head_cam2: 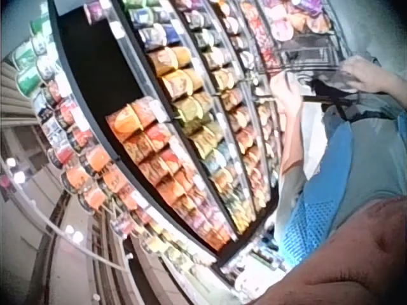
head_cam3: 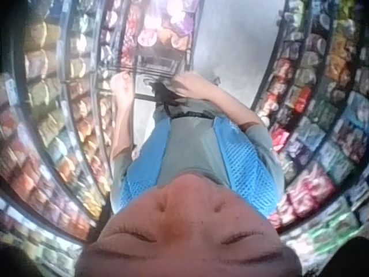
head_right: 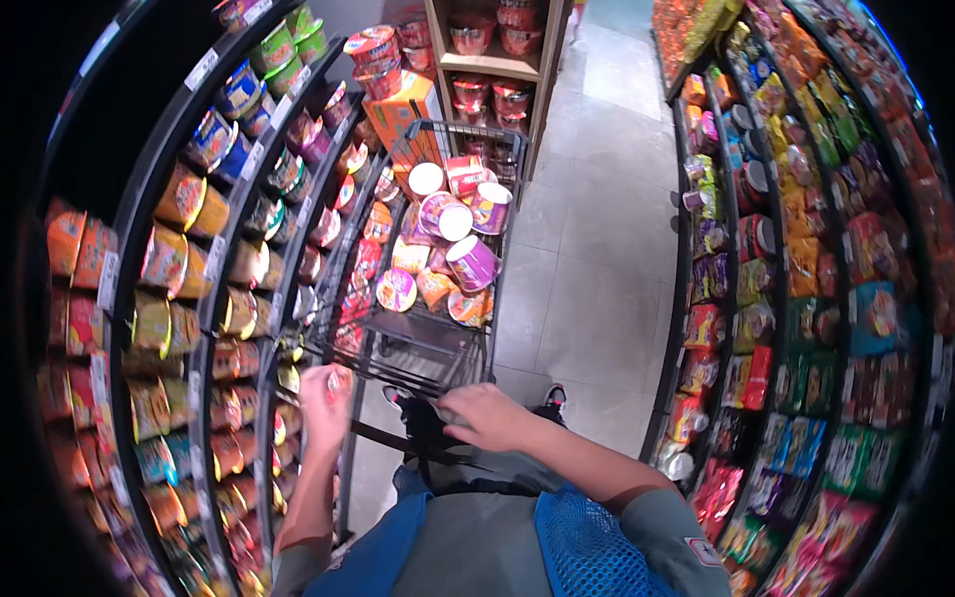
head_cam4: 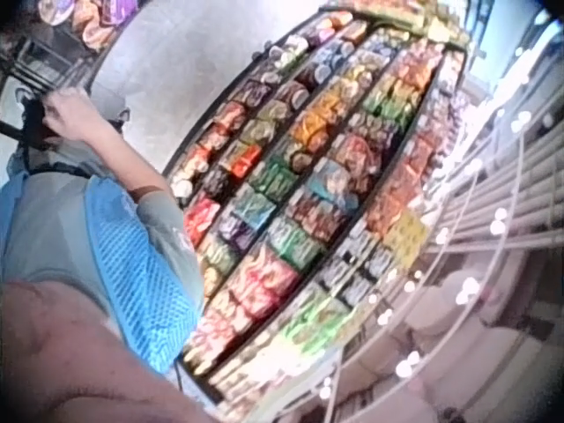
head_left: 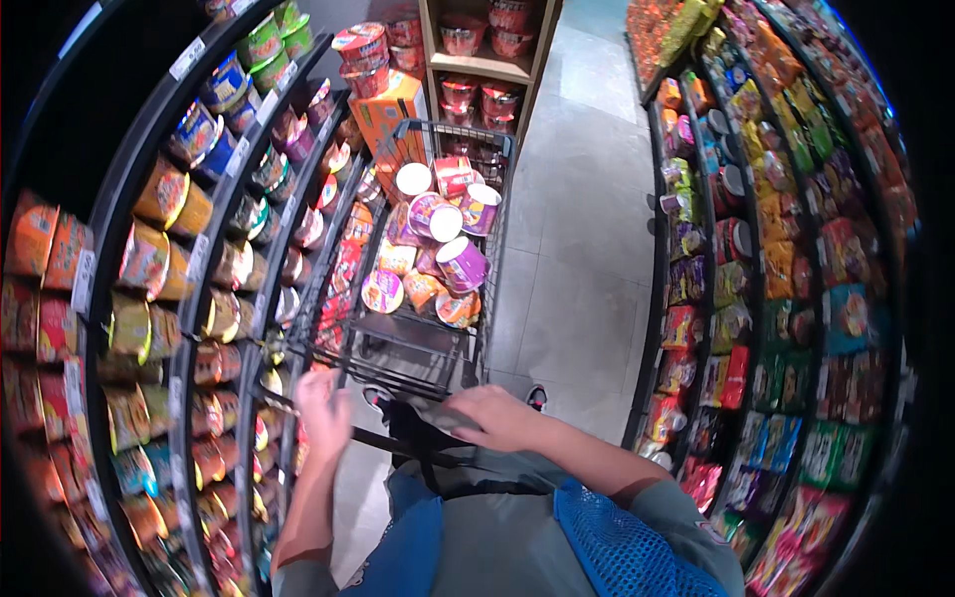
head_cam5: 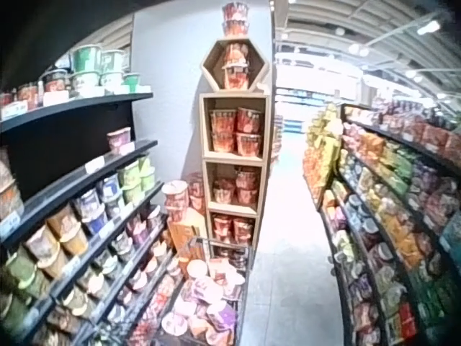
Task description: Stocking various brands of instant noodle bowls onto store shelves from a shopping cart.
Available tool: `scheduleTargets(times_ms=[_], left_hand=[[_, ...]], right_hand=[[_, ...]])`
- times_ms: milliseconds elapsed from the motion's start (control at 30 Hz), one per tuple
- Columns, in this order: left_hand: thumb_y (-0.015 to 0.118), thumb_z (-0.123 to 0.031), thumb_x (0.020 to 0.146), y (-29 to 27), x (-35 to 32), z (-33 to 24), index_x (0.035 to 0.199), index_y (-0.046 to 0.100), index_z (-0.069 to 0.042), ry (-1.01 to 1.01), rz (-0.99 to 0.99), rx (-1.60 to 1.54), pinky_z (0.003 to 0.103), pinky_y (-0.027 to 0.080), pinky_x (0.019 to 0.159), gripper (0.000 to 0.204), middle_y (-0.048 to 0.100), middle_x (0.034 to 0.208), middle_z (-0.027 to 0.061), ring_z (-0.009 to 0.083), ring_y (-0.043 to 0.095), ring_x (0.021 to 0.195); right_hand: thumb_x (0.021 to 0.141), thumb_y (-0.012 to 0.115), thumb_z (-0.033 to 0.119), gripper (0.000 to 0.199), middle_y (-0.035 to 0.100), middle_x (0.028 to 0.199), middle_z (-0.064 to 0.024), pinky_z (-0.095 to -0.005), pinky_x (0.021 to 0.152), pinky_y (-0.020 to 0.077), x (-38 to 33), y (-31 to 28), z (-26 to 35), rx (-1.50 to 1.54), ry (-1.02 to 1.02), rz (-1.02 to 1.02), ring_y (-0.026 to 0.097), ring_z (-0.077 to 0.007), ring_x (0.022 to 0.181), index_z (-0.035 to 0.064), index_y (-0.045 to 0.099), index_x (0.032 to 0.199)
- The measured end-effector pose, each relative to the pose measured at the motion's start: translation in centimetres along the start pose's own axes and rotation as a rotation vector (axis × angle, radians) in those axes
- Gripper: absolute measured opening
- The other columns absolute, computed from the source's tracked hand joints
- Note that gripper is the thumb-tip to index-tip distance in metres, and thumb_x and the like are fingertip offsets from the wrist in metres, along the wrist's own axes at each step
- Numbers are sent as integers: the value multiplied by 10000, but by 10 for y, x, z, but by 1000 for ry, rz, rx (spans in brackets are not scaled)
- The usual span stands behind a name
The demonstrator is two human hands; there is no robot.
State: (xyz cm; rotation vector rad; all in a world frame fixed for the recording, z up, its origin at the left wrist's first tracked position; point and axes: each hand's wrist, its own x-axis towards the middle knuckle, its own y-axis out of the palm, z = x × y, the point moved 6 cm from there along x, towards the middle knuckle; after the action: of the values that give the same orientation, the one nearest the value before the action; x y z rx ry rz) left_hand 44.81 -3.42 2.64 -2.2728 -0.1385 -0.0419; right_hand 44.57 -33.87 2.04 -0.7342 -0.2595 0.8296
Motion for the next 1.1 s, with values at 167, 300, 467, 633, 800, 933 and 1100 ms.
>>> scheduleTargets(times_ms=[167, 300, 467, 633, 800, 933, 1100], left_hand=[[683, -319, 889, 164, -52, -76, 1211, 677, -97, 134, 248, 390, 531, 304, 1147, 391, 596, 1225, 148, 320, 480, 1279], [635, -389, 917, 159, -56, -79, 1193, 693, -129, 15, 299, 356, 532, 236, 1182, 383, 599, 1234, 115, 306, 455, 1318], [637, -388, 914, 135, -78, -72, 1186, 698, -139, -8, 333, 297, 524, 215, 1196, 375, 609, 1212, 91, 305, 456, 1320], [678, -311, 891, 116, -110, -68, 953, 764, -99, -126, 141, 249, 524, 296, 1160, 236, 678, 1006, 77, 299, 584, 1136], [675, -227, 898, 135, -121, -46, 931, 745, -63, -500, -64, 336, 486, 401, 1061, 182, 707, 911, 144, 320, 643, 986], [701, -126, 894, 186, -69, -42, 1046, 698, -10, -634, -279, -124, 401, 498, 905, 192, 683, 1008, 177, 328, 650, 971], [718, -373, 902, 254, 22, 48, 1386, 489, 1, -790, -292, -170, 414, 474, 1002, 653, 580, 1252, 220, 334, 593, 1162]], right_hand=[[913, 655, 307, 422, 657, 1139, -154, -483, 925, 465, -110, -43, -58, -109, 155, 167, 620, -335, 1094, 99, 583, 1272], [912, 655, 304, 421, 655, 1129, -179, -502, 925, 473, -208, -67, -111, 71, 178, 110, 618, -365, 1089, 83, 584, 1263], [913, 658, 303, 409, 651, 1119, -211, -497, 910, 495, -236, -88, -165, -78, 329, 256, 621, -418, 1041, 93, 590, 1257], [925, 668, 289, 430, 658, 1092, -185, -439, 900, 506, -173, -119, -182, 122, 204, 200, 641, -351, 1005, 103, 583, 1304], [912, 696, 232, 468, 624, 1124, -184, -387, 919, 492, -53, -155, -276, 319, 296, 9, 604, -296, 1040, 35, 560, 1315], [904, 675, 244, 457, 578, 1280, -200, -440, 1018, 432, 79, -168, -335, 48, 163, -179, 541, -369, 1191, 73, 548, 1308], [903, 626, 235, 470, 377, 1513, -181, -557, 1138, 305, 203, -129, -331, -335, 92, 19, 360, -388, 1399, 109, 545, 1348]])
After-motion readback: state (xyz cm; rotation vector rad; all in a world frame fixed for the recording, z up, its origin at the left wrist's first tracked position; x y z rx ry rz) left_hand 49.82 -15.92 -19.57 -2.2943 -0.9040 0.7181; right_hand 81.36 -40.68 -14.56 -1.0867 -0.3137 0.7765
